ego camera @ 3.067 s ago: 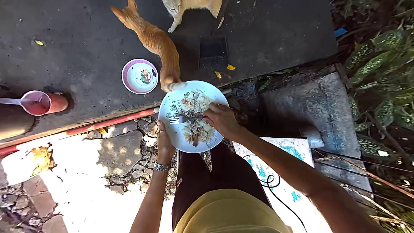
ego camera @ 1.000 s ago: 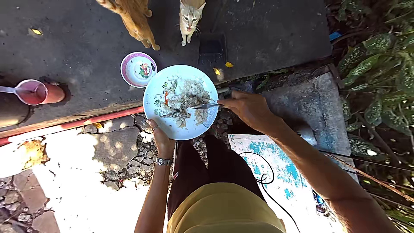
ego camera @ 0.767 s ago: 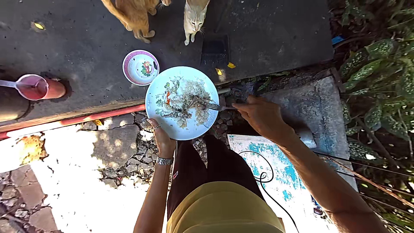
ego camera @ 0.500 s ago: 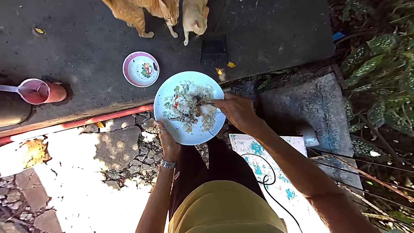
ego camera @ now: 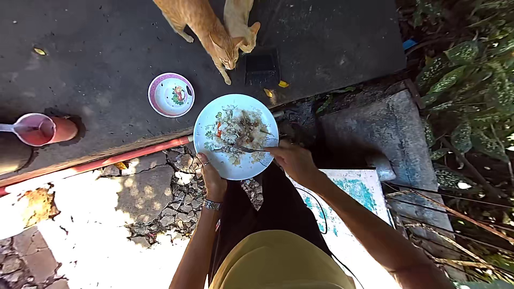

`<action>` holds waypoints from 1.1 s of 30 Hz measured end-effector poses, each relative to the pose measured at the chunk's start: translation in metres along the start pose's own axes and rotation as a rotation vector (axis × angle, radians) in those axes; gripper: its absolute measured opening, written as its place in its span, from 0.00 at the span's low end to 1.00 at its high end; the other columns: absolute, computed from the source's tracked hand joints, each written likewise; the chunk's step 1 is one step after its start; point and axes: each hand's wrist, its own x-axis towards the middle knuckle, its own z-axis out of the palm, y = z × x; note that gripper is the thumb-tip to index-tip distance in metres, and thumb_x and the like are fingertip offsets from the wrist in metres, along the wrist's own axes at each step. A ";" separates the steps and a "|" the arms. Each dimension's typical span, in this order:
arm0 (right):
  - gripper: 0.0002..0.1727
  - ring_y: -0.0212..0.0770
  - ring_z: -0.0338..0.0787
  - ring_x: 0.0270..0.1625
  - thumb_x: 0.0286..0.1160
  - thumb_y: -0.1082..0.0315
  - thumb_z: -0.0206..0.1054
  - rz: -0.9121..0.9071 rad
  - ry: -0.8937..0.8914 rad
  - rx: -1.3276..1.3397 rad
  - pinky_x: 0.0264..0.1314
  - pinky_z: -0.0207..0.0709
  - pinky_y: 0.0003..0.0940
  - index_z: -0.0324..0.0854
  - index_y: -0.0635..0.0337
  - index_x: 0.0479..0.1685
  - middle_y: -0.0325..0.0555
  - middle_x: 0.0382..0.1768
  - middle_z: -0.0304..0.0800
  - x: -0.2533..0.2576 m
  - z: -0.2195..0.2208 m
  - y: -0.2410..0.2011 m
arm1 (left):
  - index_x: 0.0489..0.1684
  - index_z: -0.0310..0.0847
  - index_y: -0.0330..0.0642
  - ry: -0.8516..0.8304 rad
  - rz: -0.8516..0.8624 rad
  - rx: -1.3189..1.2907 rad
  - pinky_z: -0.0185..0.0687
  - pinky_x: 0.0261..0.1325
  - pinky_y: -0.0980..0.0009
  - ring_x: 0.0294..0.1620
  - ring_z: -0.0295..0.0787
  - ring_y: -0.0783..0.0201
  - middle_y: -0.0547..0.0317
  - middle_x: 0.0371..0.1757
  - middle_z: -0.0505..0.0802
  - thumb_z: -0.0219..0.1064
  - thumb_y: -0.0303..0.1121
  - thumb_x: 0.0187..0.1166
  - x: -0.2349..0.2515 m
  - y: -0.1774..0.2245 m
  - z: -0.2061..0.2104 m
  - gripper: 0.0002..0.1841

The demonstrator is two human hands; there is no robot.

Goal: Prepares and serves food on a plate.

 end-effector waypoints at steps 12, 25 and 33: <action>0.16 0.60 0.90 0.41 0.85 0.71 0.62 0.034 -0.011 0.005 0.41 0.79 0.60 0.92 0.50 0.62 0.58 0.42 0.89 0.059 -0.032 0.065 | 0.78 0.66 0.35 0.053 -0.008 -0.016 0.85 0.63 0.62 0.60 0.87 0.63 0.45 0.63 0.86 0.29 0.54 0.95 0.024 -0.022 0.047 0.34; 0.16 0.61 0.89 0.41 0.81 0.73 0.65 -0.110 0.007 -0.019 0.41 0.80 0.58 0.94 0.49 0.59 0.60 0.40 0.88 0.133 -0.038 0.158 | 0.71 0.71 0.31 0.100 -0.071 0.046 0.86 0.59 0.61 0.55 0.89 0.61 0.43 0.57 0.87 0.31 0.53 0.95 0.064 -0.049 0.129 0.34; 0.16 0.60 0.90 0.38 0.83 0.72 0.64 -0.044 0.134 -0.017 0.36 0.80 0.58 0.92 0.53 0.61 0.59 0.41 0.89 0.129 -0.067 0.168 | 0.74 0.70 0.34 0.074 -0.083 0.055 0.87 0.60 0.60 0.56 0.89 0.62 0.46 0.59 0.88 0.31 0.54 0.95 0.064 -0.052 0.121 0.34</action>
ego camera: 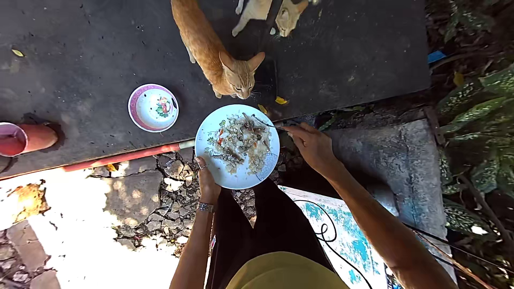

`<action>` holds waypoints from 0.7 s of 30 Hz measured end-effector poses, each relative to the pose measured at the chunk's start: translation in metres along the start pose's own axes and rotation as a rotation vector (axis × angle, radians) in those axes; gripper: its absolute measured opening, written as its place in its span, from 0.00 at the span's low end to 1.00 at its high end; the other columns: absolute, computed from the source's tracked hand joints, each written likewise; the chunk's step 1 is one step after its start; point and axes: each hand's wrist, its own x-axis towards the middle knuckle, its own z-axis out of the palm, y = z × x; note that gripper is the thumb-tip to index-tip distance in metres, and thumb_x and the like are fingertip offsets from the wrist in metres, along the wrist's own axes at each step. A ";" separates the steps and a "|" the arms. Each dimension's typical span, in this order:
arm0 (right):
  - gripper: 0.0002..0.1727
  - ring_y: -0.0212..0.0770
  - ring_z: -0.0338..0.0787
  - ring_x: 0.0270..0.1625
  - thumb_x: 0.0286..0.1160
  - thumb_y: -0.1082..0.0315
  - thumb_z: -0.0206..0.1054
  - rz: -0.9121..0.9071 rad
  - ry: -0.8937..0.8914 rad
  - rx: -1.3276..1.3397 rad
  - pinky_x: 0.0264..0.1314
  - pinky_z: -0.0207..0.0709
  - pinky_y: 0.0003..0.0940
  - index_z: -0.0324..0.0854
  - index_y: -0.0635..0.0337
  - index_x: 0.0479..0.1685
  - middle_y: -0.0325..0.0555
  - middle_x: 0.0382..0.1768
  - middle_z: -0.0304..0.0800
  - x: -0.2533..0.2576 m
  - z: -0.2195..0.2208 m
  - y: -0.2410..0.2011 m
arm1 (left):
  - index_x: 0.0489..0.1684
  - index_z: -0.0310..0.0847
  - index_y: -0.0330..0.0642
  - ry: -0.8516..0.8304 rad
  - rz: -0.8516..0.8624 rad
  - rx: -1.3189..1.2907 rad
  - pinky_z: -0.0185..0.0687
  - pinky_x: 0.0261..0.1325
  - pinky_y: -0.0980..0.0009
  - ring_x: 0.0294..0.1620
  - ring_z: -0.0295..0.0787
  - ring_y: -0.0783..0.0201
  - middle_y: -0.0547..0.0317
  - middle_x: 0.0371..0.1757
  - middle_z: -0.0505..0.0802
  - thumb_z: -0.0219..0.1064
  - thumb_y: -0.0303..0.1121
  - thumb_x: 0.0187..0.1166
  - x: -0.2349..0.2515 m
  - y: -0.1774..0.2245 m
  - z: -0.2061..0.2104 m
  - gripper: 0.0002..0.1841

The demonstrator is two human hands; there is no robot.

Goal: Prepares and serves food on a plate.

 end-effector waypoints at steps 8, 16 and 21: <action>0.17 0.64 0.91 0.43 0.85 0.72 0.62 0.081 -0.184 -0.021 0.42 0.80 0.63 0.91 0.51 0.64 0.61 0.46 0.89 0.007 -0.007 -0.014 | 0.72 0.71 0.33 0.052 -0.021 -0.089 0.87 0.59 0.62 0.55 0.89 0.63 0.46 0.58 0.88 0.32 0.54 0.95 -0.020 -0.002 0.024 0.34; 0.16 0.59 0.90 0.34 0.81 0.72 0.63 -0.087 -0.129 0.007 0.34 0.81 0.54 0.93 0.51 0.60 0.59 0.36 0.88 0.000 0.022 0.004 | 0.72 0.70 0.32 0.056 -0.007 -0.093 0.87 0.58 0.62 0.55 0.89 0.63 0.45 0.57 0.88 0.31 0.54 0.95 -0.008 -0.008 0.046 0.34; 0.19 0.63 0.90 0.46 0.83 0.75 0.62 0.103 -0.205 -0.001 0.44 0.80 0.60 0.91 0.49 0.65 0.62 0.46 0.89 0.025 0.033 0.011 | 0.68 0.73 0.31 0.066 -0.008 -0.070 0.87 0.55 0.63 0.51 0.90 0.63 0.45 0.53 0.88 0.32 0.53 0.95 -0.002 -0.007 0.060 0.33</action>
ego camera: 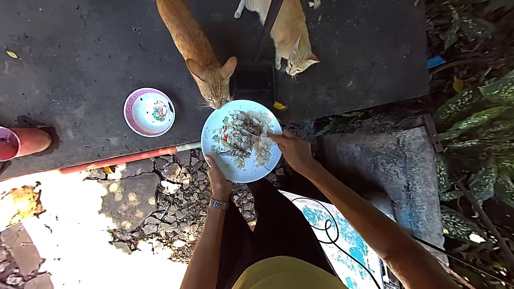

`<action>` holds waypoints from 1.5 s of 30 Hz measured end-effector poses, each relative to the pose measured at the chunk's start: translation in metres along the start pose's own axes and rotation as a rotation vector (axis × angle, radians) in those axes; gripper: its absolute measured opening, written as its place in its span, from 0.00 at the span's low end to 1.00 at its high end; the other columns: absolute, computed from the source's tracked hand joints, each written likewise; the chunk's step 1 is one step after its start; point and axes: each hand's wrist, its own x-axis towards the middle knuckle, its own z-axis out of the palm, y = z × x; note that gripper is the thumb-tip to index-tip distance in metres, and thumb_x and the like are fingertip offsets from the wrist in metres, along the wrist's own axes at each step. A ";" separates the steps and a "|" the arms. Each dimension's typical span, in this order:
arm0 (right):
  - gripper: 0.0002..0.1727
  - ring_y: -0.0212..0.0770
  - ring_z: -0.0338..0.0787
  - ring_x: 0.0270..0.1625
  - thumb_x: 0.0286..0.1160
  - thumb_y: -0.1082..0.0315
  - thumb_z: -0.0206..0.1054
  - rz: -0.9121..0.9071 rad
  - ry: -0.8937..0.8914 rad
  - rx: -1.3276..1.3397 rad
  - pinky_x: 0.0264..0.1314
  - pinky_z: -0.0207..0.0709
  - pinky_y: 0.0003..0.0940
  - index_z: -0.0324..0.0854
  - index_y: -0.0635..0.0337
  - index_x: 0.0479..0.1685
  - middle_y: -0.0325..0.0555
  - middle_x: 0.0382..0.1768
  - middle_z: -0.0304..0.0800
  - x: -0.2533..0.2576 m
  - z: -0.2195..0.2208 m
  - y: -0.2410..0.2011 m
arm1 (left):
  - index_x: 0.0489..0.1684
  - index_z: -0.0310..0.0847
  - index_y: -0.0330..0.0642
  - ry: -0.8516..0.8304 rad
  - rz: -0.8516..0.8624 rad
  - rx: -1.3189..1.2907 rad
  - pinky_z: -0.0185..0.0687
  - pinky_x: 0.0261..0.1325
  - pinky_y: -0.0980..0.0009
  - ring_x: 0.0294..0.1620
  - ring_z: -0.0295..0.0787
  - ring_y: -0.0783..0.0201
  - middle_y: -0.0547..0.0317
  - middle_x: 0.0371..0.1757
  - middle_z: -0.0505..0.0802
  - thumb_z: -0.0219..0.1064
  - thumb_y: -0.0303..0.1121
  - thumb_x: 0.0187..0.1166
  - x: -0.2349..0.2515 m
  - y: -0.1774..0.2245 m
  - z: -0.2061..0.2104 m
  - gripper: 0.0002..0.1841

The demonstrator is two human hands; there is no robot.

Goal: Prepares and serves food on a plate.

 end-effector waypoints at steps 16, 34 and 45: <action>0.17 0.38 0.85 0.33 0.82 0.69 0.58 -0.054 0.339 0.335 0.39 0.81 0.34 0.92 0.61 0.57 0.51 0.36 0.89 -0.005 0.031 0.005 | 0.74 0.71 0.39 -0.091 0.160 0.009 0.87 0.61 0.58 0.58 0.89 0.62 0.49 0.59 0.89 0.30 0.59 0.93 0.113 0.040 0.000 0.36; 0.22 0.54 0.87 0.30 0.74 0.79 0.66 -0.266 0.260 0.063 0.27 0.81 0.48 0.91 0.49 0.64 0.58 0.39 0.85 0.067 0.085 -0.004 | 0.72 0.70 0.31 0.035 0.099 0.018 0.86 0.59 0.59 0.55 0.88 0.60 0.42 0.57 0.87 0.31 0.54 0.95 0.104 -0.007 0.010 0.34; 0.27 0.67 0.89 0.45 0.78 0.82 0.61 -0.050 0.176 0.011 0.42 0.83 0.62 0.85 0.48 0.72 0.69 0.55 0.83 0.136 0.115 0.079 | 0.66 0.75 0.29 0.013 0.024 0.033 0.84 0.61 0.55 0.57 0.87 0.54 0.38 0.58 0.86 0.37 0.56 0.94 0.135 -0.032 0.079 0.35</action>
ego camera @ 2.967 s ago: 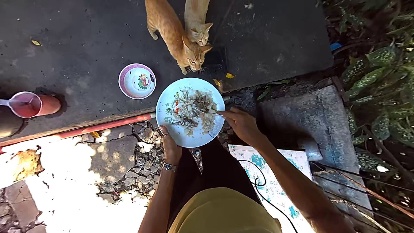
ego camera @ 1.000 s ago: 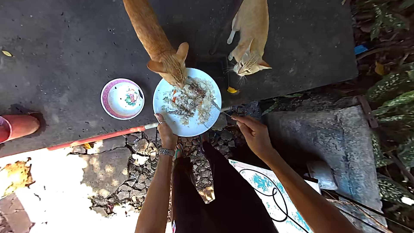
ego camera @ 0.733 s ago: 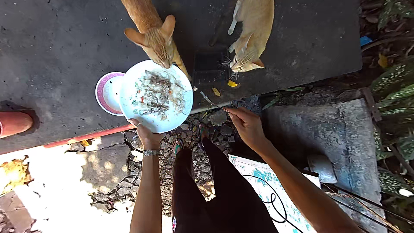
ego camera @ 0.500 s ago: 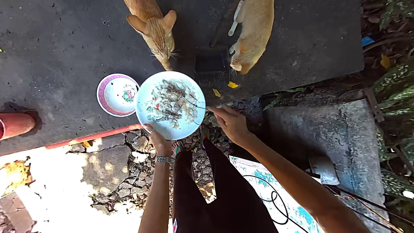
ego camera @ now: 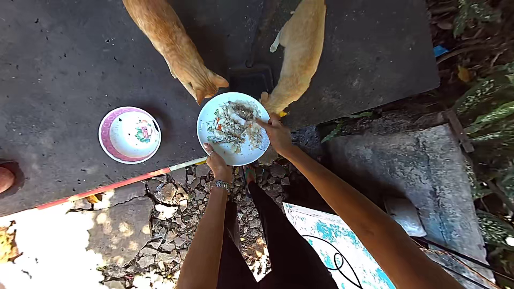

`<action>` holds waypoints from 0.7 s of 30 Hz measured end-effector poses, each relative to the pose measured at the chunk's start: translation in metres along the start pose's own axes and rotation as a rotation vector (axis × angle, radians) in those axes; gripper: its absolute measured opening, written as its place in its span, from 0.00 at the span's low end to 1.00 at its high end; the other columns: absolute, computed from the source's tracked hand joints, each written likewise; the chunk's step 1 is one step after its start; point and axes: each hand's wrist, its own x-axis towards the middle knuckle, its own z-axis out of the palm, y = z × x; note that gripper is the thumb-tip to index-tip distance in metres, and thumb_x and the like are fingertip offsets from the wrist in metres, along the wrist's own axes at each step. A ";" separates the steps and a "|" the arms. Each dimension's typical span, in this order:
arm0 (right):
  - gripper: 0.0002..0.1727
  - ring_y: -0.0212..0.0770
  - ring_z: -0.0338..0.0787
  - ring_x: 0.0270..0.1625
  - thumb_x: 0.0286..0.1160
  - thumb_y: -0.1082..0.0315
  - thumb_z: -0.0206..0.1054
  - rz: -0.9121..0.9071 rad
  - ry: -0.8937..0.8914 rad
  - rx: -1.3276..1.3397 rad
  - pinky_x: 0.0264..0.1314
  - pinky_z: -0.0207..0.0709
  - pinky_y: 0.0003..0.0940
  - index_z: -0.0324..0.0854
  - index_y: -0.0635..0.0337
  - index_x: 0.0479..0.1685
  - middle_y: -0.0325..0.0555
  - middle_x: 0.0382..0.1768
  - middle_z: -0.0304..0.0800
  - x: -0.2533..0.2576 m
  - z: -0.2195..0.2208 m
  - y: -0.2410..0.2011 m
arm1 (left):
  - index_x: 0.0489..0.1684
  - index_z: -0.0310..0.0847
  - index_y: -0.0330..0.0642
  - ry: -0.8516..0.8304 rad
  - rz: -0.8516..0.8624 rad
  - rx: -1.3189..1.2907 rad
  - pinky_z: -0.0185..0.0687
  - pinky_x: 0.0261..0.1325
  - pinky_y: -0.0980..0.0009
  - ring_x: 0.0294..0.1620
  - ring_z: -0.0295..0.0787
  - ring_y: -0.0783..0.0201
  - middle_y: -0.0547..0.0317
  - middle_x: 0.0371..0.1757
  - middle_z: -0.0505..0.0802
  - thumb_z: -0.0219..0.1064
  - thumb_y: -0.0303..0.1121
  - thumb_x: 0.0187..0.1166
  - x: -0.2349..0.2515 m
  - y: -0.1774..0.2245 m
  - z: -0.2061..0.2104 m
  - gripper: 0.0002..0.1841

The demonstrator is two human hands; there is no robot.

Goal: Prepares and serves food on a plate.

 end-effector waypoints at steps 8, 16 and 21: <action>0.22 0.65 0.88 0.59 0.88 0.70 0.55 0.282 -0.046 -0.009 0.59 0.81 0.61 0.85 0.43 0.74 0.66 0.68 0.80 0.076 -0.002 0.019 | 0.67 0.75 0.30 -0.002 -0.008 0.105 0.80 0.67 0.49 0.65 0.84 0.49 0.35 0.66 0.84 0.36 0.64 0.90 0.030 0.000 0.018 0.41; 0.23 0.63 0.88 0.58 0.87 0.71 0.53 0.258 -0.011 0.040 0.57 0.80 0.62 0.86 0.45 0.72 0.65 0.63 0.83 0.084 -0.020 0.006 | 0.66 0.76 0.31 0.009 0.042 0.032 0.82 0.65 0.51 0.63 0.86 0.51 0.37 0.63 0.86 0.36 0.62 0.91 0.041 0.002 -0.002 0.39; 0.22 0.63 0.90 0.45 0.82 0.77 0.59 -0.109 -0.022 0.122 0.44 0.83 0.59 0.89 0.48 0.68 0.66 0.52 0.85 0.034 -0.007 -0.029 | 0.61 0.77 0.29 0.012 0.050 0.027 0.84 0.61 0.52 0.57 0.88 0.53 0.37 0.57 0.87 0.37 0.60 0.92 0.027 0.010 -0.005 0.37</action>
